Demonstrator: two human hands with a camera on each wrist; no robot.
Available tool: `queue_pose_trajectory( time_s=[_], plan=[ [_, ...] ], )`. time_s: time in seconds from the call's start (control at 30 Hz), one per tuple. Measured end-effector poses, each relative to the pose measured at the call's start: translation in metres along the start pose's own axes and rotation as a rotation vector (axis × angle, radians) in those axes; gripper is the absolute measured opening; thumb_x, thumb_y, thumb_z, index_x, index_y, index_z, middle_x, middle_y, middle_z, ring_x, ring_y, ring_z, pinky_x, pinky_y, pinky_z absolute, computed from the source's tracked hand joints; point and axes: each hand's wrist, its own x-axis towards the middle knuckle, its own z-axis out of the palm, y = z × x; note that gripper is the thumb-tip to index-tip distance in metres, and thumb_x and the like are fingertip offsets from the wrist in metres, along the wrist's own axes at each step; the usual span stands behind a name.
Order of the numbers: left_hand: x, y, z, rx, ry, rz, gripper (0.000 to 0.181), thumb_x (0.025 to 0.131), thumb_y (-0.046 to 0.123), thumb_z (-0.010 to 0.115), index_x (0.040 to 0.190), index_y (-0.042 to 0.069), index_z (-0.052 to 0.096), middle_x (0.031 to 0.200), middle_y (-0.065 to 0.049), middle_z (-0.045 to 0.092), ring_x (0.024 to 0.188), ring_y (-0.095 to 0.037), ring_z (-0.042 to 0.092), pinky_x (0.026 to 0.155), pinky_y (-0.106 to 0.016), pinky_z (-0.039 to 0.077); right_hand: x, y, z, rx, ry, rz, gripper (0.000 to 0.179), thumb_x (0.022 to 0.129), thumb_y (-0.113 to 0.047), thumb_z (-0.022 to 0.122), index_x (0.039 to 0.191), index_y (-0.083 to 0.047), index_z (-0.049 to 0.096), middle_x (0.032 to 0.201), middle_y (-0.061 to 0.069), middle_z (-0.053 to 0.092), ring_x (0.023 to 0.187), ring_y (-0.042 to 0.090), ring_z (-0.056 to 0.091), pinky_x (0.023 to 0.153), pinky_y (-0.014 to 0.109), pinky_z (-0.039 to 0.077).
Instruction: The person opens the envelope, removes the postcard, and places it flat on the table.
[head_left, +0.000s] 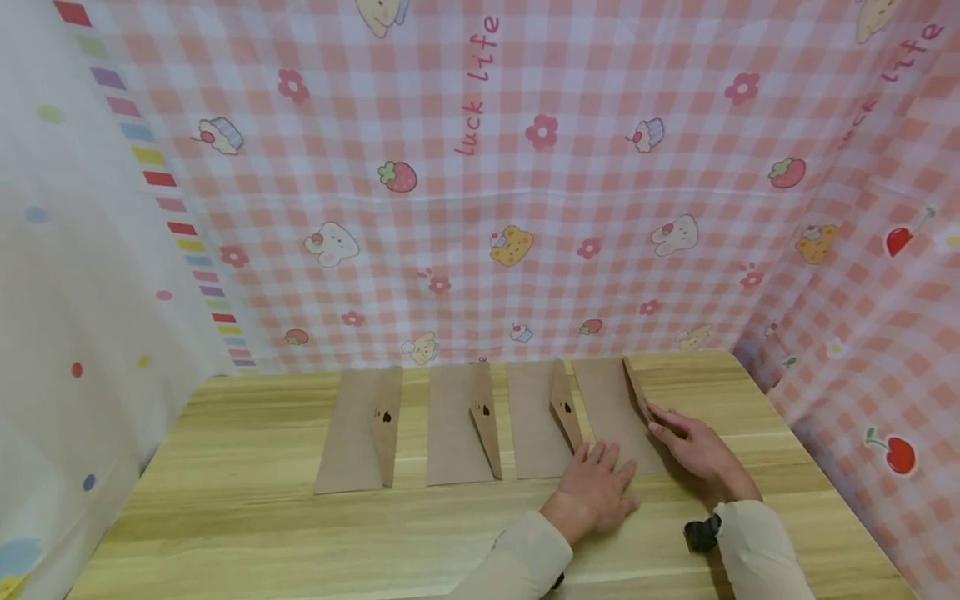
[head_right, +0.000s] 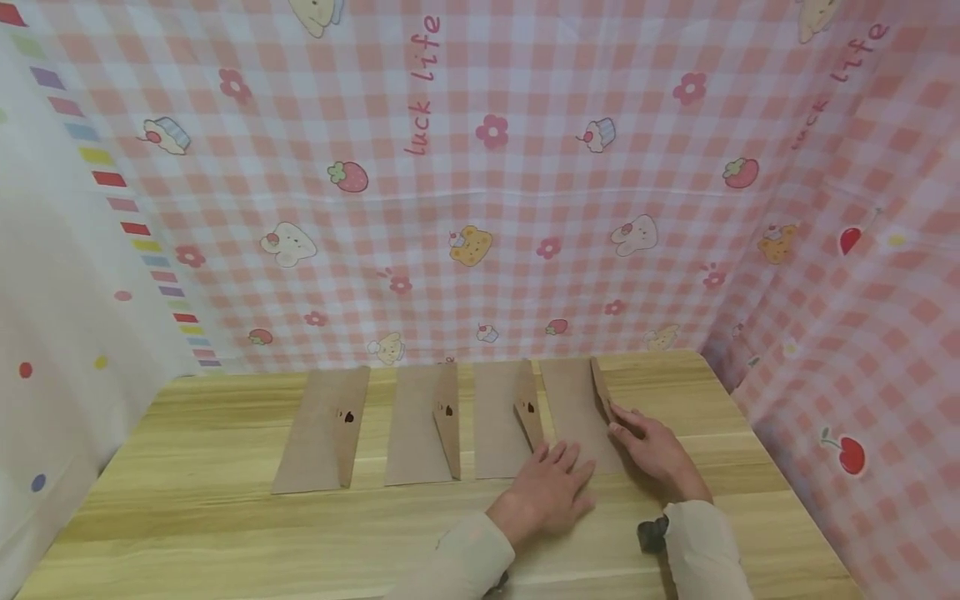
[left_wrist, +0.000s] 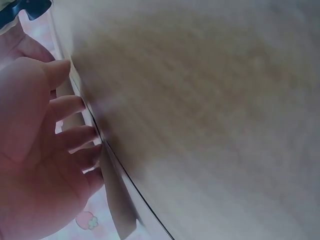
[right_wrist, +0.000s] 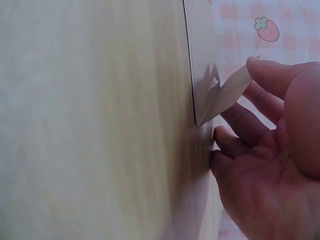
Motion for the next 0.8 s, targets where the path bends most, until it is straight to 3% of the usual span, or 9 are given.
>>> queue_pose_trajectory(
  time_s=[0.33,0.53,0.8],
  plan=[
    [0.0004,0.0023,0.0004,-0.027,0.023,0.009,0.057,0.101,0.057,0.038,0.154,0.037,0.032,0.163,0.007,0.024,0.149,-0.012,0.023,0.119,-0.028,0.022,0.0000,0.0028,0.0005,0.031,0.017,0.004,0.055,0.105,-0.038,0.048,0.149,-0.007,0.043,0.151,0.027,0.037,0.142,0.052,0.024,0.110,0.067,0.023],
    [-0.0010,0.0024,0.0012,-0.004,0.028,0.009,0.057,0.101,0.057,0.038,0.154,0.037,0.032,0.163,0.007,0.025,0.149,-0.012,0.023,0.119,-0.027,0.023,-0.0040,0.0016,-0.0020,0.070,0.024,0.005,0.054,0.106,-0.035,0.044,0.150,-0.004,0.041,0.150,0.027,0.040,0.139,0.049,0.033,0.108,0.064,0.030],
    [-0.0005,0.0018,0.0040,0.031,0.041,0.020,0.057,0.101,0.059,0.036,0.154,0.038,0.031,0.162,0.007,0.025,0.149,-0.012,0.024,0.118,-0.026,0.024,-0.0046,0.0009,-0.0038,0.063,0.057,-0.051,0.051,0.106,-0.017,0.044,0.151,0.006,0.032,0.145,0.033,0.042,0.134,0.049,0.040,0.108,0.063,0.032]
  ],
)
